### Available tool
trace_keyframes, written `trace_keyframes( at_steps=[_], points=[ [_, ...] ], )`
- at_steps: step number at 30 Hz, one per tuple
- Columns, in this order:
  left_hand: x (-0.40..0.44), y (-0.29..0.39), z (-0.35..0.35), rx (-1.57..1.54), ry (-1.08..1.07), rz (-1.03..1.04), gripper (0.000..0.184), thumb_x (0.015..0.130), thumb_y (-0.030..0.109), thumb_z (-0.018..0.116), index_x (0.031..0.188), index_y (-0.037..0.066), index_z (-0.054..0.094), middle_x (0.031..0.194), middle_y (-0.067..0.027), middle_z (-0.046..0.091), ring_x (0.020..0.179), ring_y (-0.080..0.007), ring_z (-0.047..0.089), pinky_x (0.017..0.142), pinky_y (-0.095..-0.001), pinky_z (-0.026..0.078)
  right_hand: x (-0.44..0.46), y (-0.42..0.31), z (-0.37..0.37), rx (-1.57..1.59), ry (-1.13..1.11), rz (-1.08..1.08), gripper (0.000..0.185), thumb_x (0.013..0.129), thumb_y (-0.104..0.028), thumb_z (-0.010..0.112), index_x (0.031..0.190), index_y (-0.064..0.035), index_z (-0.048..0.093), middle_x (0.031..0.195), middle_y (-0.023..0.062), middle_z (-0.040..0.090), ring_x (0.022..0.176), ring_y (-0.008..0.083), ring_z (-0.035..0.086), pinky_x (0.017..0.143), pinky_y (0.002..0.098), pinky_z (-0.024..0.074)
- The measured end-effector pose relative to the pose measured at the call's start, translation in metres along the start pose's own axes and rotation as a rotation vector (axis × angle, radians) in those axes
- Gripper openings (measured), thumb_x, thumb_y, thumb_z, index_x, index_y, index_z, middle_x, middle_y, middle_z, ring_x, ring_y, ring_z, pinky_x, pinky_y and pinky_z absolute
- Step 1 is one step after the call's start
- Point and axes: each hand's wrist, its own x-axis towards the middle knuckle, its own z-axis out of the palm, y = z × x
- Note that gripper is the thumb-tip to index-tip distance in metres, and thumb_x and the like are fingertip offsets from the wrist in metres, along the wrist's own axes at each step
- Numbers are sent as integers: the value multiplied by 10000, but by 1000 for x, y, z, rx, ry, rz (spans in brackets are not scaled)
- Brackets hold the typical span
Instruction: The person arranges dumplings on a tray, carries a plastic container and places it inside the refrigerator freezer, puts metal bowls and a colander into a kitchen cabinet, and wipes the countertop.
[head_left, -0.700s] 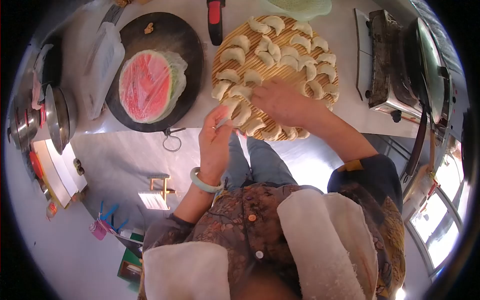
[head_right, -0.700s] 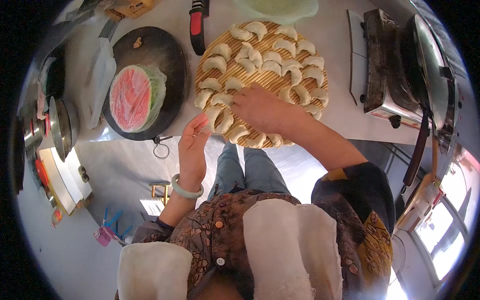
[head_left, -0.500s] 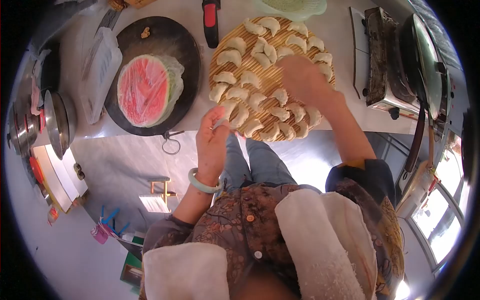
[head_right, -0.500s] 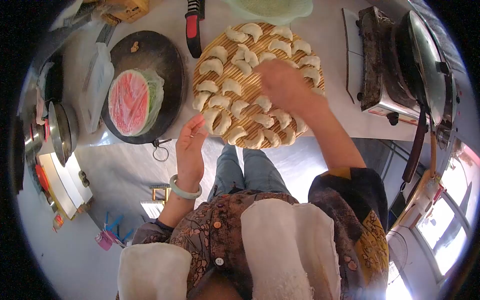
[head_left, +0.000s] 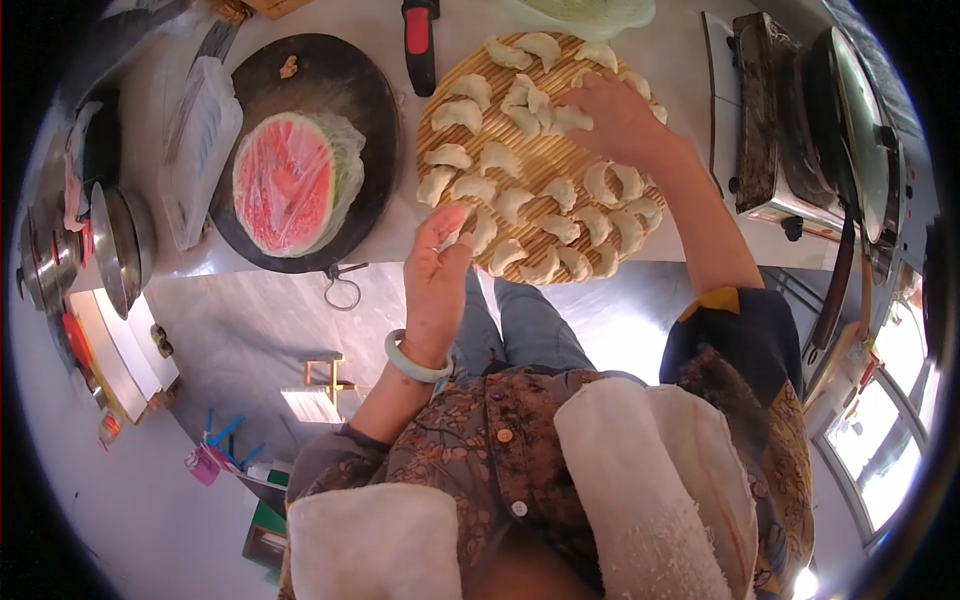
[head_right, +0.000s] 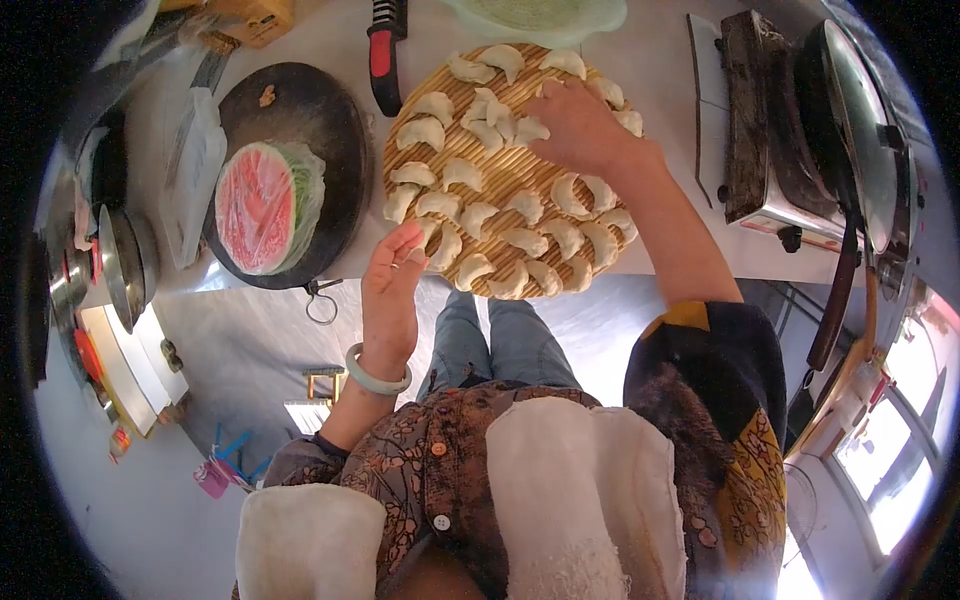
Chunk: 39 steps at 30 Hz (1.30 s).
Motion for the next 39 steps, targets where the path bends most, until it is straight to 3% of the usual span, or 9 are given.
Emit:
trace_keyframes(
  at_steps=[5, 8, 14, 17, 20, 23, 26, 29, 39],
  points=[
    [0, 5, 0, 21, -6, -7, 375, 910, 28, 508, 1279, -29, 471, 1239, -108, 520, 1180, -178, 457, 1017, -298, 346, -6, 14, 9, 182, 116, -68, 341, 757, -164, 672, 1091, -106, 638, 969, 127, 601, 935, 283, 565, 835, 394, 465],
    [1, 10, 2, 29, -6, -15, 388, 909, 35, 509, 1288, -34, 463, 1256, -119, 513, 1196, -190, 449, 1025, -308, 337, -11, 12, -6, 361, 152, 150, 317, 786, -156, 672, 1092, -82, 636, 854, 106, 604, 803, 221, 575, 736, 343, 480],
    [11, 9, 14, -9, -53, 56, 357, 901, 49, 535, 1247, -31, 505, 1239, -110, 533, 1122, -169, 508, 946, -271, 408, -8, 33, -5, 631, 192, 301, 322, 839, -153, 666, 1128, -24, 604, 769, 4, 545, 694, 84, 491, 633, 251, 437],
    [12, 6, 19, -59, -67, 81, 349, 899, 48, 539, 1239, -27, 511, 1220, -105, 542, 1124, -168, 507, 953, -275, 406, -19, 21, -21, 840, 288, 249, 337, 843, -147, 666, 1142, -12, 586, 779, -12, 550, 670, 69, 478, 608, 241, 432],
    [8, 13, 18, -44, -44, 29, 340, 899, 42, 536, 1233, -20, 515, 1201, -107, 549, 1128, -168, 504, 961, -279, 403, -33, 7, -25, 458, 117, 321, 416, 810, -243, 657, 1159, -29, 583, 874, 152, 635, 769, 234, 607, 728, 343, 488],
    [6, 14, 14, -48, -3, 0, 332, 901, 36, 528, 1228, -23, 515, 1201, -118, 552, 1140, -174, 503, 973, -286, 397, -44, -29, -4, 431, 57, 187, 366, 796, -141, 655, 1135, -25, 578, 873, 107, 633, 746, 206, 609, 702, 325, 494],
    [4, 13, 9, -14, -39, -9, 375, 925, 45, 500, 1288, -38, 460, 1263, -119, 512, 1214, -197, 452, 1035, -311, 335, -44, -38, 25, 209, 79, 47, 348, 798, -153, 626, 1129, -53, 585, 1018, 148, 622, 907, 305, 611, 794, 391, 495],
    [2, 13, 8, 29, -44, -11, 376, 921, 42, 501, 1286, -38, 460, 1264, -119, 513, 1215, -200, 452, 1041, -312, 329, -45, -40, 35, 230, 152, -89, 242, 789, -149, 613, 996, -28, 585, 960, 156, 609, 943, 337, 588, 825, 434, 482],
    [-2, 8, 4, 6, -48, -1, 386, 902, 24, 501, 1282, -38, 463, 1255, -123, 516, 1207, -200, 455, 1041, -311, 325, -34, -22, 13, 79, 317, 3, 277, 781, -142, 619, 1034, -33, 587, 994, 129, 589, 985, 324, 550, 866, 431, 451]
  ],
)
